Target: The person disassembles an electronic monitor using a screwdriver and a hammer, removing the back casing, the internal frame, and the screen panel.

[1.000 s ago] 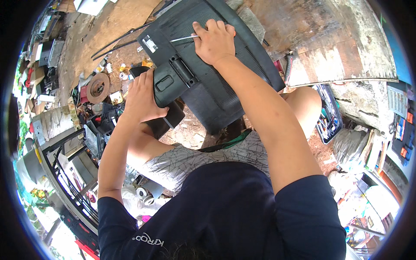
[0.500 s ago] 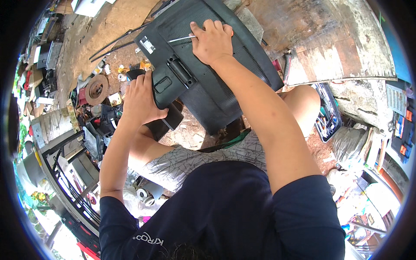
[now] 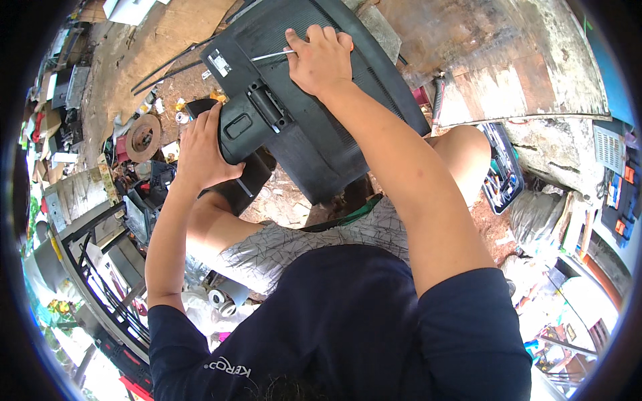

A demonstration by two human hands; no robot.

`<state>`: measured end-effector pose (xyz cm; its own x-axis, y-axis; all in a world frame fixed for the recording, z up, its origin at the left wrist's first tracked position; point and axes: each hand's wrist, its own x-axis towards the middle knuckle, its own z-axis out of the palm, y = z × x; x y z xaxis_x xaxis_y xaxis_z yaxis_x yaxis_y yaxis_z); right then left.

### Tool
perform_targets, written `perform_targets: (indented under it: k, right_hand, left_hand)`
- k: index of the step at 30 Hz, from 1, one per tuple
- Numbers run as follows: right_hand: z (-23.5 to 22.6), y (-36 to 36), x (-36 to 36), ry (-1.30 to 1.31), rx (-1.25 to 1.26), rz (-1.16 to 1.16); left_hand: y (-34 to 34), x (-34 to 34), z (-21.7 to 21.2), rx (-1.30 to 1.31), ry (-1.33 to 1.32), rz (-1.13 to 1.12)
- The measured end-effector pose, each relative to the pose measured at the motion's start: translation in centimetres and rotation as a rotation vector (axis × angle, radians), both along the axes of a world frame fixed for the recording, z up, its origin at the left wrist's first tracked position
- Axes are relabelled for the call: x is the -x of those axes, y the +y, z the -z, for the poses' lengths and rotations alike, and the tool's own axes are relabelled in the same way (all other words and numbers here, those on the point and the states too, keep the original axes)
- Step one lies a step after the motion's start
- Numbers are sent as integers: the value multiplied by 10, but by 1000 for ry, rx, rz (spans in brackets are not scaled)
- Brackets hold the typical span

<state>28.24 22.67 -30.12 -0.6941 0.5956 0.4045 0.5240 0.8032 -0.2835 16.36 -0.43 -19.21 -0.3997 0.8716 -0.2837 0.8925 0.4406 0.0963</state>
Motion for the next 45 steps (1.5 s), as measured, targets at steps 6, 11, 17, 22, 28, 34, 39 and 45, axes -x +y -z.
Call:
perform_targets:
  k: [6,11,17,22,28,34,39,45]
  right_hand:
    - [-2,-1,1,-10,9,6]
    - [-3,-1,1,-21,10,10]
    - [-5,-1,0,-22,16,10]
    - [-5,-2,1,13,-66,39]
    - [-4,-3,2,4,-55,47]
    - [-4,-1,2,-19,-5,16]
    - [-2,-1,1,-24,-15,14]
    - [-4,-1,1,6,-1,7]
  left_hand:
    - [1,2,1,-32,12,76]
    - [0,3,1,77,19,7]
    - [-3,1,3,-106,67,93]
    - [-4,3,3,73,66,57]
    - [-7,3,2,47,86,36]
    - [-8,5,-1,26,52,30]
    - [-12,-2,-3,-33,101,53]
    - [-7,4,-6,151,54,25]
